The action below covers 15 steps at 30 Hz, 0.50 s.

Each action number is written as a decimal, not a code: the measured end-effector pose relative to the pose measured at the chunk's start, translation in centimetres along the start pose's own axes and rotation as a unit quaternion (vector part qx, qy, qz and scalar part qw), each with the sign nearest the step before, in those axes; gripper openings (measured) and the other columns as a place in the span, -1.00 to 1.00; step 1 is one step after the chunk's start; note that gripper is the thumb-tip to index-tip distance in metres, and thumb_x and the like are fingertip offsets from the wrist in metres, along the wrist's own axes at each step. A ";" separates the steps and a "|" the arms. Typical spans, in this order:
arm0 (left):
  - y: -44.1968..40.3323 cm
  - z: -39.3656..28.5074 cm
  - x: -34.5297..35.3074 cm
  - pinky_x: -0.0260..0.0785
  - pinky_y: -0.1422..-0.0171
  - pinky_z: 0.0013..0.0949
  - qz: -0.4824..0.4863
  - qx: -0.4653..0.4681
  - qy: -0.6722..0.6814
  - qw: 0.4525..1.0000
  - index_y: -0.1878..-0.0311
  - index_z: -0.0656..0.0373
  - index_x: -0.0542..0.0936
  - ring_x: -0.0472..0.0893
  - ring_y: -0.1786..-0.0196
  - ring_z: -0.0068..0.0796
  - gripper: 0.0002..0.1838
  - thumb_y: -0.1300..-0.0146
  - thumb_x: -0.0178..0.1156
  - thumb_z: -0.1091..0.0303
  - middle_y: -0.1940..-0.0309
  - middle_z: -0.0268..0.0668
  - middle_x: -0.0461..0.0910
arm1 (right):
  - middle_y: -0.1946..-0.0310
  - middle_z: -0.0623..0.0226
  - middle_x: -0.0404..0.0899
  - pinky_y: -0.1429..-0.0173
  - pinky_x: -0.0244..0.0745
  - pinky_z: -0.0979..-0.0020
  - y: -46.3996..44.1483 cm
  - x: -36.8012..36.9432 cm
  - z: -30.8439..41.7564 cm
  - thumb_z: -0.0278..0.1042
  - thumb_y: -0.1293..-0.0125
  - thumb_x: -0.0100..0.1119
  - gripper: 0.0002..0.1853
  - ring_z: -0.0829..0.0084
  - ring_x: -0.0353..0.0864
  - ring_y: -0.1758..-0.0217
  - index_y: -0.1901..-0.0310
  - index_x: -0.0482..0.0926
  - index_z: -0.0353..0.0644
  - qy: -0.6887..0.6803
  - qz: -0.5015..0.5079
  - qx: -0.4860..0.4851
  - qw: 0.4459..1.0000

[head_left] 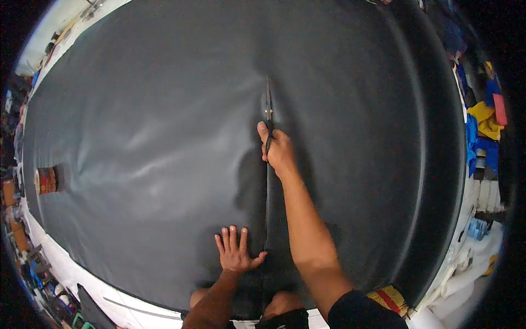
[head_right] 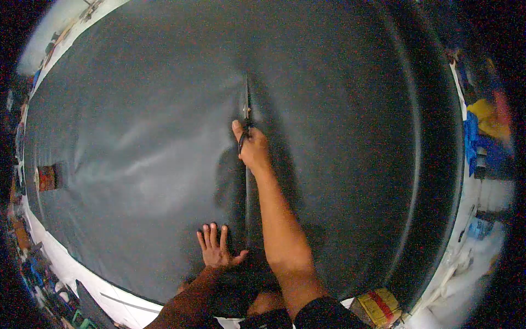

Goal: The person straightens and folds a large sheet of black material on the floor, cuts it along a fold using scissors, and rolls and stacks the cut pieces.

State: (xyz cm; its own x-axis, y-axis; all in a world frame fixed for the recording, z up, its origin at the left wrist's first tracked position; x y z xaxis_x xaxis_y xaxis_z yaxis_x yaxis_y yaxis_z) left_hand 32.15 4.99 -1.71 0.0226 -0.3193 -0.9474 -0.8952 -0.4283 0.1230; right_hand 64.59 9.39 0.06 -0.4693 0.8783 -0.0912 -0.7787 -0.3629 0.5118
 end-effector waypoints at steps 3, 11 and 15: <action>0.2 -0.1 0.1 -0.20 -0.48 0.42 0.013 -0.007 0.000 1.000 -0.38 0.14 0.32 0.06 -0.50 0.26 0.10 0.11 0.28 -0.47 -0.40 0.14 0.17 | 0.71 0.48 0.35 0.55 0.26 0.47 -0.1 -0.2 -0.4 0.29 -0.28 0.20 -0.44 0.59 0.34 0.70 0.49 0.42 -0.11 0.034 -0.012 -0.010 0.999; 0.2 0.0 0.4 -0.19 -0.48 0.41 0.000 0.000 -0.008 1.000 -0.38 0.10 0.36 0.04 -0.51 0.21 0.07 0.09 0.23 -0.50 -0.41 0.09 0.17 | 0.68 0.44 0.41 0.54 0.28 0.47 -8.2 -0.2 4.6 0.31 -0.22 0.26 -0.42 0.56 0.38 0.68 0.49 0.45 -0.13 0.037 0.016 0.005 0.999; 0.6 0.0 0.1 -0.27 -0.50 0.41 0.036 -0.016 0.011 0.999 -0.40 0.12 0.31 -0.02 -0.53 0.25 0.10 0.09 0.25 -0.48 -0.43 0.13 0.12 | 0.65 0.41 0.44 0.51 0.34 0.45 -9.4 0.0 3.9 0.34 -0.20 0.25 -0.40 0.53 0.40 0.66 0.50 0.47 -0.14 0.043 -0.012 -0.026 0.999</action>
State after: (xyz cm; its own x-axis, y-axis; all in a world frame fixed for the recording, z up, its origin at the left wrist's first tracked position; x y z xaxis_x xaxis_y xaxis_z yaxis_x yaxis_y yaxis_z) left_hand 31.66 4.70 -1.73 -0.0321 -0.3683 -0.9292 -0.8804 -0.4296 0.2007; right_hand 73.53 14.02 -1.39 -0.4822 0.8578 -0.1781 -0.8100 -0.3590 0.4638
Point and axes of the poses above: each hand's wrist, its own y-axis away from the middle knuckle, its own x-axis out of the palm, z = x × y, the point moved 1 cm from there along -y, towards the middle knuckle
